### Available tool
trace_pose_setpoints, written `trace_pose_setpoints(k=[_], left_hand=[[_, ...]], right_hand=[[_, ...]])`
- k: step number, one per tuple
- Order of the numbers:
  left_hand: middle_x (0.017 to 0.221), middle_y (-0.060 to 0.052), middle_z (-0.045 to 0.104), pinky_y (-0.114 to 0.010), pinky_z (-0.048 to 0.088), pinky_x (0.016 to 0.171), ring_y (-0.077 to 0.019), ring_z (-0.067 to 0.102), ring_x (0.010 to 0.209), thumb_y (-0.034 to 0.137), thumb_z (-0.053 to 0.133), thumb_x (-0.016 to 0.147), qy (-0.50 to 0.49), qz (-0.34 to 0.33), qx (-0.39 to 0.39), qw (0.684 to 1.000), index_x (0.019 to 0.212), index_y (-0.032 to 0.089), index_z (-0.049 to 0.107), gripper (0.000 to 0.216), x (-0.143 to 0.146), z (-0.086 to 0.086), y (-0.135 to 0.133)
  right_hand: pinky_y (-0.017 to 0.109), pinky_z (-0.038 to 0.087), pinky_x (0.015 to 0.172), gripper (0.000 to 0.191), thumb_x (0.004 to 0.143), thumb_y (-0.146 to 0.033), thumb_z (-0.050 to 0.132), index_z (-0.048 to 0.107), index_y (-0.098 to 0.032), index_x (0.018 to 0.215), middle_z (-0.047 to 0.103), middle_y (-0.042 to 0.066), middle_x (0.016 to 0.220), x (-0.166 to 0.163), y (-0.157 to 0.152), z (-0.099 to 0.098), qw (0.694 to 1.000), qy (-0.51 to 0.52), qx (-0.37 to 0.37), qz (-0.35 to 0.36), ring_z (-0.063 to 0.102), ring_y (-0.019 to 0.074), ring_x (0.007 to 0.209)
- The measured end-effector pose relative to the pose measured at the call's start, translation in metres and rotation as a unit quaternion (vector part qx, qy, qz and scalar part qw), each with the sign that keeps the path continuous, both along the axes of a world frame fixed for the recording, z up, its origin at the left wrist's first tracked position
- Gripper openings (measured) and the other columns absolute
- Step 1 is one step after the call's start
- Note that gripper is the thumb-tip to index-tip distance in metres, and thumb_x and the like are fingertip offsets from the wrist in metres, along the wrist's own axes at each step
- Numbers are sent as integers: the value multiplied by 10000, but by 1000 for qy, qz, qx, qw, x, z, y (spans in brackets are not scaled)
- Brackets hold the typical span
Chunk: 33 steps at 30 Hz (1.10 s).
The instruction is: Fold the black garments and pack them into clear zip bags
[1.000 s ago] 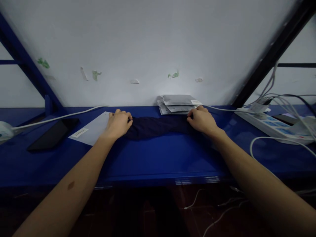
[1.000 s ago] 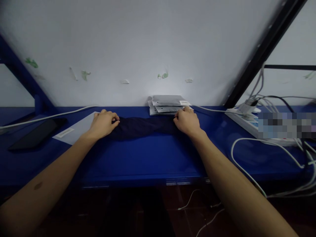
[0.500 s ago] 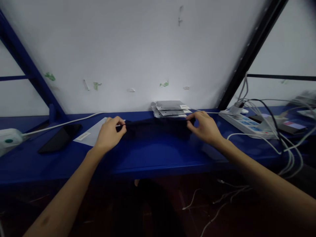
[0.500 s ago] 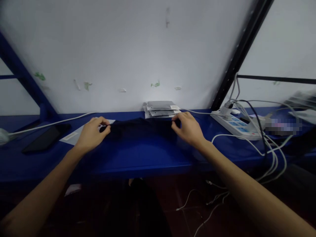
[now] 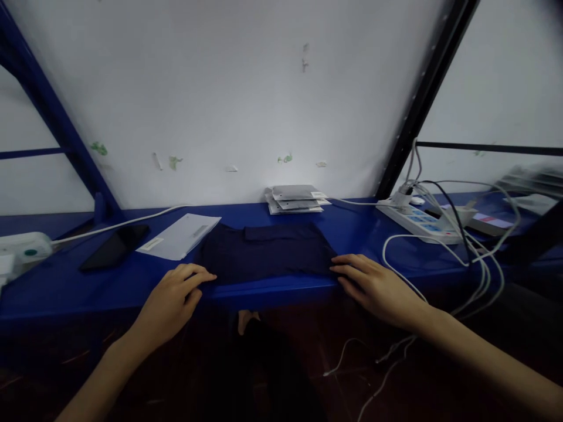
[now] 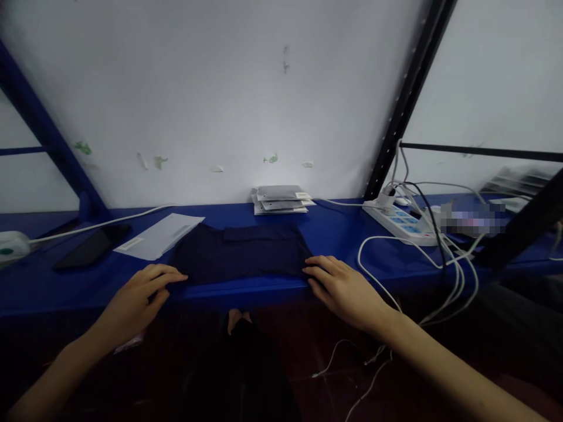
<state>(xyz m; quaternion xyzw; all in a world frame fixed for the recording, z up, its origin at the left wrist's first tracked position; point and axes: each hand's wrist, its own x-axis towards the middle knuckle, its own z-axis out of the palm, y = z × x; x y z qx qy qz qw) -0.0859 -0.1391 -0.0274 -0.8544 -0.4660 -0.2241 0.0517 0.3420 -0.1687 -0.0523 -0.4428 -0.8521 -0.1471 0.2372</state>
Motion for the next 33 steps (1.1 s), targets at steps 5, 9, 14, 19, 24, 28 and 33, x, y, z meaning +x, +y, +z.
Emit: trace_pose_setpoints(k=[5, 9, 14, 19, 24, 28, 33], left_hand=[[1062, -28, 715, -408, 509, 889, -236, 644, 1004, 172, 409, 905, -14, -10, 11, 1000, 1060, 271, 722, 363, -4, 1, -8], [945, -26, 726, -388, 501, 814, -227, 652, 899, 199, 425, 923, -28, -14, 30, 999, 1031, 252, 715, 314, -2, 6, -8], [950, -35, 732, -396, 488, 878, -224, 657, 925, 266, 460, 967, -71, -37, 80, 994, 995, 219, 688, 234, 19, 21, 9], [1019, -42, 717, -402, 489, 924, -221, 640, 991, 262, 478, 955, -52, -75, 46, 995, 990, 216, 676, 207, 53, 40, 51], [1096, -49, 695, -422, 475, 940, -246, 611, 1044, 352, 544, 947, 45, -105, 4, 993, 1048, 230, 702, 224, 72, 43, 95], [1150, -45, 697, -412, 469, 965, -236, 611, 1062, 404, 557, 947, 44, -116, -35, 992, 1031, 246, 742, 257, 67, 29, 111], [1120, -39, 718, -397, 469, 959, -220, 612, 1026, 373, 563, 952, -3, -108, -49, 993, 1084, 260, 745, 251, 59, 18, 112]], right_hand=[[403, 546, 960, 209, 984, -213, 522, 679, -207, 1121, 729, 71, 1148, -1, -6, 0, 999, 11, 16, 31, 673, 220, 1076], [368, 551, 894, 173, 989, -218, 518, 685, -206, 1032, 750, 61, 1051, -2, -7, 6, 999, 24, 15, 41, 691, 198, 977], [341, 521, 759, 237, 1003, -258, 478, 668, -211, 870, 728, 59, 850, -9, 13, 19, 996, 62, 60, -3, 663, 192, 794], [348, 490, 752, 277, 1000, -323, 446, 665, -225, 861, 711, 60, 865, -18, 66, 31, 994, 73, 50, -58, 645, 219, 845], [378, 486, 861, 150, 897, -277, 543, 682, -221, 894, 719, 61, 968, -22, 118, 28, 996, 67, -47, -40, 622, 249, 972], [405, 488, 897, 130, 853, -253, 561, 684, -215, 868, 719, 65, 954, -21, 129, 19, 993, 80, -86, -13, 614, 248, 956], [455, 480, 953, 156, 845, -347, 634, 672, -231, 942, 711, 56, 1024, -14, 125, 10, 984, 140, -107, 4, 629, 248, 987]])
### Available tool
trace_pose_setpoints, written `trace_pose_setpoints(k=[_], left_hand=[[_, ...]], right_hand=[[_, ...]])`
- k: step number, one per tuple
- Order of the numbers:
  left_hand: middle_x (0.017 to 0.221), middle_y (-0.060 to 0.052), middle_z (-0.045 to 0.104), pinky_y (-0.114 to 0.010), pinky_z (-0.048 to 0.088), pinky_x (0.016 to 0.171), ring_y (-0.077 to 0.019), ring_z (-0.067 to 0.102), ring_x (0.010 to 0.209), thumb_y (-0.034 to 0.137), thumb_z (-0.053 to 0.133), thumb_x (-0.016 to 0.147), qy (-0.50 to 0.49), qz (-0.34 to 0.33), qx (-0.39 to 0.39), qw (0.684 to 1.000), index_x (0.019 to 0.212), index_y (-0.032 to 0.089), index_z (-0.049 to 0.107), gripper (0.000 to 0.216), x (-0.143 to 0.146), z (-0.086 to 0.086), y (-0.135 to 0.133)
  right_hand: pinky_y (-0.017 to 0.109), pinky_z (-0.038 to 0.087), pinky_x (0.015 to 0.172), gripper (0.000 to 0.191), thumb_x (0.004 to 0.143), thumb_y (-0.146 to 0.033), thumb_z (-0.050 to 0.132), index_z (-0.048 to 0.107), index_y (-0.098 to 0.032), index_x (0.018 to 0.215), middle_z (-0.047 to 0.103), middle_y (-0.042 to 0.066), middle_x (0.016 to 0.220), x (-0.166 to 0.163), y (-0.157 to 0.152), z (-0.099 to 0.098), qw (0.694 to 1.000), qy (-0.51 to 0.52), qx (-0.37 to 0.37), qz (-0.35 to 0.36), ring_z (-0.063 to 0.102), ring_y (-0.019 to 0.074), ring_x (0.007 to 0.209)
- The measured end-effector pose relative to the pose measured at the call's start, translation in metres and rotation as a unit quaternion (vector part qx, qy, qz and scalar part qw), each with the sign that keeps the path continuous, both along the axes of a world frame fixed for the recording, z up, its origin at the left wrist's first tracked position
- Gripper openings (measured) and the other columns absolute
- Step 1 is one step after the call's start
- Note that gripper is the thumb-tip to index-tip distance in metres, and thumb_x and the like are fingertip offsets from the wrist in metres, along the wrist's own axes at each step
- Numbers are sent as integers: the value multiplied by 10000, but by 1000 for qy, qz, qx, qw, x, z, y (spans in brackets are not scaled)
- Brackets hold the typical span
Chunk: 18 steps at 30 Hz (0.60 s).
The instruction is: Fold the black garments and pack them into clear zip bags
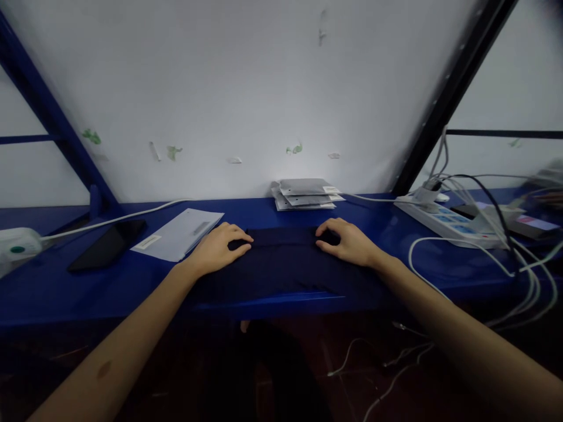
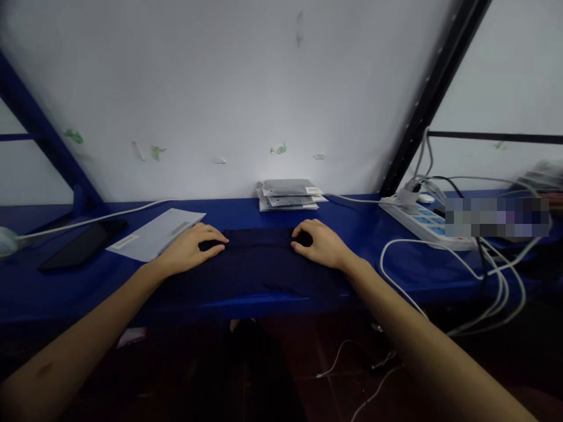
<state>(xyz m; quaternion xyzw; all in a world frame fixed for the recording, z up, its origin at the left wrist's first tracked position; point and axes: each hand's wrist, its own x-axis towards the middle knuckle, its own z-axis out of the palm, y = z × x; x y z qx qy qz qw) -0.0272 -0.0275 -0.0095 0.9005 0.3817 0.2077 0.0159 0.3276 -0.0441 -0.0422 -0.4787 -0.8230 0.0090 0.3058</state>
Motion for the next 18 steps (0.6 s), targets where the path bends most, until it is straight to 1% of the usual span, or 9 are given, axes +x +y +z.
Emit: trace_pose_setpoints(k=[3, 7, 10, 13, 15, 17, 18], left_hand=[[1085, -37, 726, -395, 469, 944, -220, 605, 999, 357, 570, 949, 1, -1, 2, 1000, 1067, 261, 749, 235, 1, 0, -1], [1048, -37, 728, -389, 477, 913, -224, 590, 985, 362, 548, 965, 6, 4, 2, 1000, 1056, 256, 754, 249, 2, 1, -3], [1052, -35, 729, -396, 470, 920, -230, 587, 993, 375, 519, 982, 15, 10, 9, 1000, 1045, 253, 753, 272, 3, 4, -3], [1043, -33, 737, -403, 472, 915, -236, 596, 994, 373, 501, 987, 12, 38, 23, 999, 1028, 241, 741, 277, 8, 13, 8], [1021, -42, 743, -405, 480, 894, -245, 604, 982, 348, 501, 981, -5, 80, 40, 996, 1017, 224, 732, 265, 14, 23, 19], [1020, -59, 740, -408, 480, 898, -251, 610, 986, 303, 502, 972, -40, 123, 67, 989, 1060, 202, 717, 253, 23, 34, 31], [1030, -67, 736, -409, 477, 912, -251, 611, 996, 284, 500, 968, -59, 134, 82, 986, 1095, 192, 705, 258, 28, 38, 35]], right_hand=[[460, 480, 964, 141, 845, -358, 650, 680, -242, 920, 708, 50, 1036, 3, 0, -1, 1000, 7, -9, 22, 630, 246, 1005], [433, 492, 938, 107, 880, -306, 596, 681, -242, 869, 722, 46, 1005, 2, -2, 0, 1000, 4, -6, 25, 646, 235, 978], [410, 505, 889, 135, 900, -303, 563, 683, -241, 891, 738, 42, 968, 0, -3, 1, 1000, 3, 3, -6, 661, 233, 936], [410, 506, 845, 171, 918, -320, 539, 686, -234, 910, 742, 43, 927, -3, 4, 7, 999, -5, 17, -46, 666, 237, 874], [424, 502, 845, 188, 925, -321, 529, 692, -227, 934, 733, 60, 931, -7, 15, 16, 996, -7, 48, -70, 659, 251, 882], [445, 493, 874, 210, 932, -297, 510, 695, -219, 991, 714, 91, 981, -13, 27, 29, 989, 7, 112, -97, 644, 274, 953], [454, 485, 895, 228, 937, -277, 492, 694, -215, 1024, 702, 107, 1014, -17, 33, 35, 983, 17, 150, -108, 631, 284, 996]])
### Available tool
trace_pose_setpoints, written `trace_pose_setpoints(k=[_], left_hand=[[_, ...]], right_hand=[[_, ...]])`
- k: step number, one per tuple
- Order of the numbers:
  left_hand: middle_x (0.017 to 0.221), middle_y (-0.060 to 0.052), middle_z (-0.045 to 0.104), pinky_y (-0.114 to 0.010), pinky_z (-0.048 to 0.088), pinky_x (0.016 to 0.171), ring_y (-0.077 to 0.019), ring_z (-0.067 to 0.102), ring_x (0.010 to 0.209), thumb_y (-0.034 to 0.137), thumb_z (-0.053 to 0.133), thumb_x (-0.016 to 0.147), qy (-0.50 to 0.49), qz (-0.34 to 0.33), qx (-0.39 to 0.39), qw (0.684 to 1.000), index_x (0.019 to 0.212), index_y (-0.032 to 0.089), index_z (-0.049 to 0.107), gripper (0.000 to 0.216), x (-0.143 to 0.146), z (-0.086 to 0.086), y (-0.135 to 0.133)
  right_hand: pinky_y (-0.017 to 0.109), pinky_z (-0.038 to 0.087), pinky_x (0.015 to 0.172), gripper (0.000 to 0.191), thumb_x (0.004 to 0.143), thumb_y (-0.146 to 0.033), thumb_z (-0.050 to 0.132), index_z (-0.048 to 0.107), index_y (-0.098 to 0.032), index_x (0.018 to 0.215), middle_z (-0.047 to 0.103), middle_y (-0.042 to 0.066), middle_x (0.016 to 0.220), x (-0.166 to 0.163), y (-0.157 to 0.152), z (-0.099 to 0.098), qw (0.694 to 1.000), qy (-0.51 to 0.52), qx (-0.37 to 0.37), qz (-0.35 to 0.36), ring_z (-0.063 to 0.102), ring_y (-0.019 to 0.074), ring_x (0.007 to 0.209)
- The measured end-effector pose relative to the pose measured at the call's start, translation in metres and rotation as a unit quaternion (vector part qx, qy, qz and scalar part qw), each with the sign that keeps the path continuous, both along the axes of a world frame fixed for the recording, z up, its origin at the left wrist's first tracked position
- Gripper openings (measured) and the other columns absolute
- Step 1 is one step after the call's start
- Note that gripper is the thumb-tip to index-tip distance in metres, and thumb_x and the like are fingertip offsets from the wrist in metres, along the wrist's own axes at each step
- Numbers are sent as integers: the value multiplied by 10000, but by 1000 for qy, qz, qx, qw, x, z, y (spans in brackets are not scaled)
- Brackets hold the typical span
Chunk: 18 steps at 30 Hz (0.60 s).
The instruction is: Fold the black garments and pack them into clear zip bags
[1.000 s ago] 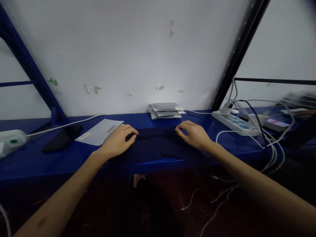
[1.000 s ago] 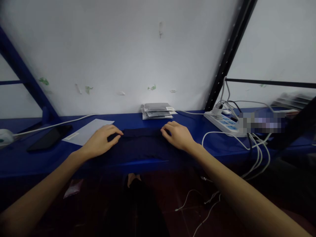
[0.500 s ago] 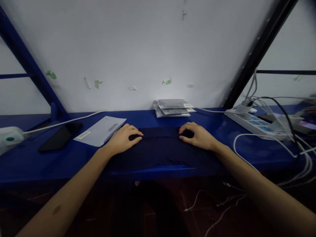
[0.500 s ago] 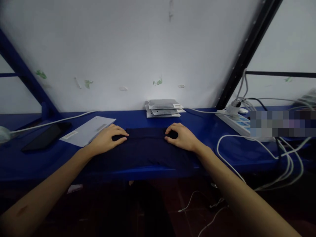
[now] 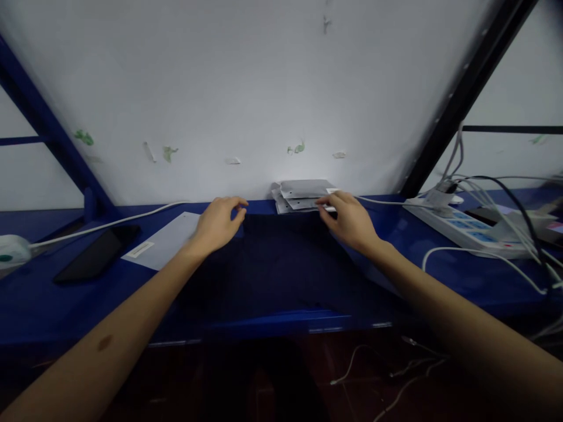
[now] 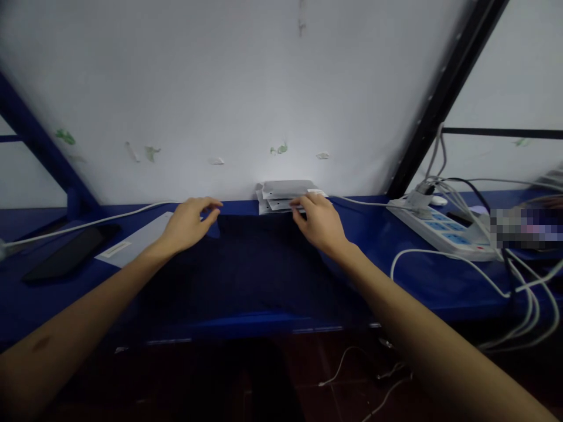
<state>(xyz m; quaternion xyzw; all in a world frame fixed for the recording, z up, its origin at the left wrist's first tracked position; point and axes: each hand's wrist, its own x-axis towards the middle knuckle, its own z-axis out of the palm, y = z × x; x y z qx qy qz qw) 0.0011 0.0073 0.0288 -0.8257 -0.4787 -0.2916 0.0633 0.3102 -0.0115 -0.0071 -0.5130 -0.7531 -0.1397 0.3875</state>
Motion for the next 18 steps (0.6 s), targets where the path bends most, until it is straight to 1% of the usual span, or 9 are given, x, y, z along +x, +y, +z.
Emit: trace_pose_setpoints(k=[2, 3, 5, 7, 9, 11, 13, 15, 18], left_hand=[[1066, -75, 724, -400, 469, 939, -243, 612, 1023, 268, 492, 965, -18, -11, 22, 1000, 1150, 183, 682, 278, 10, 6, 5], [1077, -72, 719, -393, 467, 943, -236, 614, 1023, 274, 487, 967, -7, -34, 18, 999, 1156, 191, 680, 282, 15, 6, 6], [1055, -62, 718, -381, 472, 921, -226, 624, 992, 300, 480, 971, 51, -87, -17, 995, 1123, 216, 696, 278, 20, 2, 6], [1001, -62, 719, -387, 476, 892, -235, 625, 969, 330, 474, 970, 126, -116, -54, 984, 1078, 233, 715, 281, 20, -7, 9], [994, -74, 714, -398, 476, 889, -250, 617, 982, 340, 458, 971, 166, -105, -66, 978, 1035, 228, 724, 296, 14, -18, 16], [1044, -86, 703, -399, 475, 914, -250, 609, 1002, 328, 442, 971, 156, -81, -62, 982, 1025, 208, 719, 306, 6, -28, 24], [1079, -88, 695, -400, 474, 932, -250, 600, 1021, 324, 447, 967, 134, -66, -58, 987, 1050, 197, 710, 303, -2, -34, 31], [1104, -83, 697, -415, 471, 953, -261, 587, 1053, 323, 463, 960, 127, -62, -59, 988, 1073, 199, 707, 296, -8, -36, 33], [1158, -79, 702, -437, 457, 1004, -271, 576, 1103, 317, 480, 950, 123, -65, -69, 988, 1087, 200, 712, 293, -12, -34, 31]], right_hand=[[452, 473, 921, 258, 951, -242, 458, 688, -211, 1064, 681, 122, 1053, -9, 9, 10, 999, 7, 53, 3, 615, 286, 1039], [438, 474, 913, 263, 956, -234, 449, 684, -210, 1072, 679, 120, 1044, -13, 13, 12, 998, 5, 57, 13, 619, 278, 1021], [400, 484, 875, 262, 963, -228, 445, 678, -210, 1080, 686, 107, 1016, -18, 19, 10, 999, -13, 27, 39, 637, 256, 959], [377, 488, 859, 254, 959, -220, 458, 674, -209, 1092, 695, 101, 1029, -18, 24, 1, 997, -48, -26, 58, 647, 249, 949], [377, 488, 885, 238, 944, -220, 492, 677, -206, 1094, 690, 108, 1075, -14, 28, -12, 991, -88, -77, 61, 642, 259, 1003], [384, 488, 917, 218, 926, -233, 532, 688, -204, 1075, 682, 112, 1094, -6, 32, -22, 984, -112, -124, 54, 634, 266, 1044], [381, 489, 930, 199, 909, -233, 556, 702, -201, 1040, 689, 110, 1080, 2, 34, -28, 981, -109, -153, 50, 637, 259, 1044], [368, 493, 916, 182, 905, -227, 556, 712, -200, 996, 711, 98, 1046, 9, 36, -28, 982, -85, -163, 53, 649, 245, 1011], [359, 499, 875, 182, 913, -229, 541, 719, -206, 943, 737, 78, 994, 15, 37, -26, 986, -48, -153, 47, 662, 230, 932]])
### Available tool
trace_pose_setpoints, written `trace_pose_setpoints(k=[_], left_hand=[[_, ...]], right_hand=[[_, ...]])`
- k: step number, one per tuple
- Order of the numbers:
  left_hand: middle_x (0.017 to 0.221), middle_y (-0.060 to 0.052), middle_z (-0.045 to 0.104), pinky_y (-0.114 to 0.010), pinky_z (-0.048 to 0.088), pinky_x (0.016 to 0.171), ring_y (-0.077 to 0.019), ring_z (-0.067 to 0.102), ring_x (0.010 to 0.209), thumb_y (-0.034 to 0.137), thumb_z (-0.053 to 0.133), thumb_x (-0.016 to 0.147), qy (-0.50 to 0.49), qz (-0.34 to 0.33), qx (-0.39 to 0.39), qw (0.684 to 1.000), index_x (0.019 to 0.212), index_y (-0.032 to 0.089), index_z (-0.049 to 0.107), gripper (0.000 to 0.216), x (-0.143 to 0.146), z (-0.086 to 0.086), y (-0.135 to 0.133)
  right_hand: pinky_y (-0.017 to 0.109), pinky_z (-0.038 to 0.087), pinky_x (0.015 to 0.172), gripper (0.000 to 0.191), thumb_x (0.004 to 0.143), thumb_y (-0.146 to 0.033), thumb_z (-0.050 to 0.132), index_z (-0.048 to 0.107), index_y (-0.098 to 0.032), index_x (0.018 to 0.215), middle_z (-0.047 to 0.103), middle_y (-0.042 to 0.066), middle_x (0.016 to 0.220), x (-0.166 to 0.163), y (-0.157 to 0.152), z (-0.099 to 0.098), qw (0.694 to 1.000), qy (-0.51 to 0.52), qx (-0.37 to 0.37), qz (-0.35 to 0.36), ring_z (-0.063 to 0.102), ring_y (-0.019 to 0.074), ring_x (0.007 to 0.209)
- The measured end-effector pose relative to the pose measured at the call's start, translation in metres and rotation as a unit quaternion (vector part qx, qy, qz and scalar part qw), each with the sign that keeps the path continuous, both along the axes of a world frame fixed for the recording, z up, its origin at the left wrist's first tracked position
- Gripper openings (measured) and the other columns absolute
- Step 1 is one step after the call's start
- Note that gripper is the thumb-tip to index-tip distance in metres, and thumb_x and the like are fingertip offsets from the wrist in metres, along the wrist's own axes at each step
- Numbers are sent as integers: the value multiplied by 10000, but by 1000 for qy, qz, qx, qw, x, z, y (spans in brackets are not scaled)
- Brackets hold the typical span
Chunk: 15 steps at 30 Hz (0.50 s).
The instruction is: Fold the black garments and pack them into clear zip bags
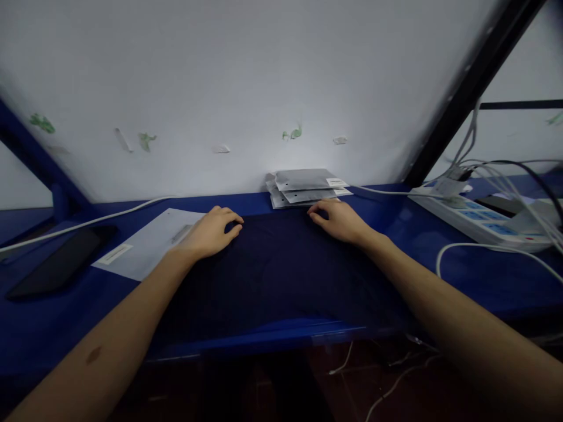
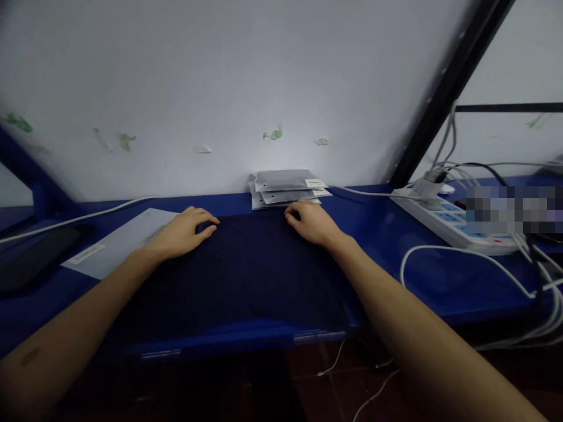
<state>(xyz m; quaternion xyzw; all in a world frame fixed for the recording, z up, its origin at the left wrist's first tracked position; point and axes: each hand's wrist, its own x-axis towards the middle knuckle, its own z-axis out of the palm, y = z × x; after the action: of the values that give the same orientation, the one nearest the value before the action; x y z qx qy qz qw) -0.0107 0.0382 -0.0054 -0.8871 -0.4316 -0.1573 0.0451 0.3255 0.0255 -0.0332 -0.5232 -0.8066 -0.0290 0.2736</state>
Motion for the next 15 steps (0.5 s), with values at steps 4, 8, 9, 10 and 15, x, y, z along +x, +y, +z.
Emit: trace_pose_setpoints(k=[4, 8, 9, 10, 15], left_hand=[[1230, -84, 694, -451, 433, 1065, -276, 570, 1170, 323, 495, 939, -5, 16, -13, 1000, 1144, 188, 705, 324, -2, 2, -6], [1277, -79, 685, -460, 429, 1081, -277, 570, 1209, 329, 492, 947, -2, 30, -21, 999, 1204, 189, 686, 350, -1, 1, -7], [1283, -78, 685, -462, 430, 1079, -278, 572, 1212, 327, 490, 951, -1, 32, -21, 999, 1212, 191, 682, 352, -1, 0, -7], [1286, -80, 684, -463, 429, 1080, -279, 574, 1214, 324, 489, 953, -1, 33, -20, 999, 1217, 190, 681, 353, 0, -1, -7], [1311, -87, 676, -455, 413, 1094, -284, 567, 1241, 344, 492, 965, 1, 32, -37, 999, 1233, 183, 670, 360, 5, -1, -12]], right_hand=[[363, 499, 872, 193, 910, -226, 536, 727, -203, 927, 744, 78, 983, 7, 1, -2, 1000, 12, 12, -13, 663, 238, 938], [371, 509, 886, 210, 912, -240, 537, 736, -199, 962, 730, 92, 1012, 11, 3, -7, 1000, 1, 4, -8, 662, 239, 953], [374, 510, 898, 215, 913, -246, 537, 739, -201, 970, 728, 92, 1020, 12, 3, -8, 1000, -1, 4, -6, 663, 238, 958], [377, 510, 908, 220, 914, -252, 536, 742, -205, 976, 726, 91, 1027, 12, 3, -9, 1000, -4, 5, -6, 663, 239, 965], [390, 512, 928, 254, 910, -247, 528, 752, -210, 1022, 730, 91, 1038, 13, 2, -10, 999, -19, 6, -33, 668, 250, 983]])
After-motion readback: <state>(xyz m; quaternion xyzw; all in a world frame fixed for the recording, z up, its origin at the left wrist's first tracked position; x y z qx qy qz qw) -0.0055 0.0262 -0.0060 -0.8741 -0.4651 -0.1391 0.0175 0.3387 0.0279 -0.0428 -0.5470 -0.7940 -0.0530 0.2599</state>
